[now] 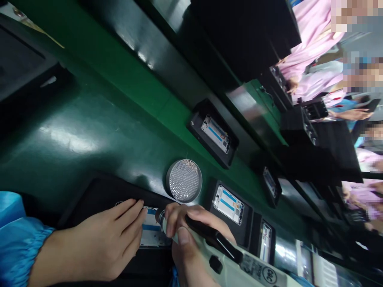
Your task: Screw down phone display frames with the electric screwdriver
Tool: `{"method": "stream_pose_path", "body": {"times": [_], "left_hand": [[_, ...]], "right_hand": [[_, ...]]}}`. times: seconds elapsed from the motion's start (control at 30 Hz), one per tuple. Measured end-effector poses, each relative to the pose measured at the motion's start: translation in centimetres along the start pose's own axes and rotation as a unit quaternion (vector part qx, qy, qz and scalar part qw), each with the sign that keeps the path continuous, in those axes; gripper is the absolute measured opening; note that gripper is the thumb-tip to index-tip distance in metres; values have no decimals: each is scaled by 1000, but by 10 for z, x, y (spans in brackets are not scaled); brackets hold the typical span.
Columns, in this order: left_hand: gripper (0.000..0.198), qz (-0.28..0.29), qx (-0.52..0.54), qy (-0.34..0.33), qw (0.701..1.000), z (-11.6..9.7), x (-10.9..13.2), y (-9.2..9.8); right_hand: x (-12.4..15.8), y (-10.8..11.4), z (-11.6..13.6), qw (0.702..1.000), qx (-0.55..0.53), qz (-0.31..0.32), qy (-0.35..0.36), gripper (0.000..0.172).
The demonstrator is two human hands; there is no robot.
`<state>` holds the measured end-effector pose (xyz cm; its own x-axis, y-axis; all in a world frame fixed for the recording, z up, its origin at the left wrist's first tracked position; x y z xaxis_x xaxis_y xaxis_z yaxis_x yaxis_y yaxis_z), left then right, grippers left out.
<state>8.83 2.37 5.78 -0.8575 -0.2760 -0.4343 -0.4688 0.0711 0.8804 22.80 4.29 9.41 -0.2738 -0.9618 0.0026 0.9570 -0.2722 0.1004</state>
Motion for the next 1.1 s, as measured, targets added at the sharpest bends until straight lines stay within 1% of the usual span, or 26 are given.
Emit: {"method": "stream_pose_path", "body": {"times": [0.2, 0.4, 0.53, 0.7, 0.8, 0.87, 0.93, 0.97, 1.03, 1.1], "left_hand": [[28, 4, 10, -3, 1000, 0, 0, 1], [27, 2, 11, 5, 1000, 0, 1, -1], [27, 1, 7, 7, 1000, 0, 1, -1], [26, 7, 10, -2, 1000, 0, 0, 1], [26, 15, 11, -6, 1000, 1, 1, 1], [30, 26, 18, -3, 999, 2, 1, 0], [39, 35, 28, 16, 999, 6, 1, -2], [43, 41, 32, 32, 998, 9, 1, -2], [48, 55, 37, 58, 996, 15, 0, -4], [49, 71, 45, 68, 994, 17, -2, -3]], "right_hand": [[-1, -2, -1, 1000, -2, 18, 2, 27], [-2, -6, -1, 1000, -17, -13, 20, 18], [-3, -7, -1, 999, -18, -17, 20, 15], [-2, -9, -4, 999, -36, -9, 26, 16], [-3, -12, -4, 997, -52, -9, 48, 18], [-5, -10, -2, 996, -64, -12, 61, 20], [-7, 2, 5, 994, -76, -32, 70, 21], [-8, 12, 10, 992, -84, -53, 80, 22], [-8, 40, 24, 982, -96, -119, 114, 23], [-5, 68, 35, 970, -99, -178, 136, 24]]}}
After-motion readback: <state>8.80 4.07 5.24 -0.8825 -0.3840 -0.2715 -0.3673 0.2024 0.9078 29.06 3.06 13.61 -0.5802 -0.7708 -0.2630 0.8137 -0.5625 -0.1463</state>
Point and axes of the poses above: each hand's wrist, its own x-axis away from the middle knuckle, its own y-axis out of the back of the hand, z = x × y, the point moved 7 cm from there along -x, towards the middle knuckle, and after that the axes turned 1 degree about x, right-handed, at the moved point
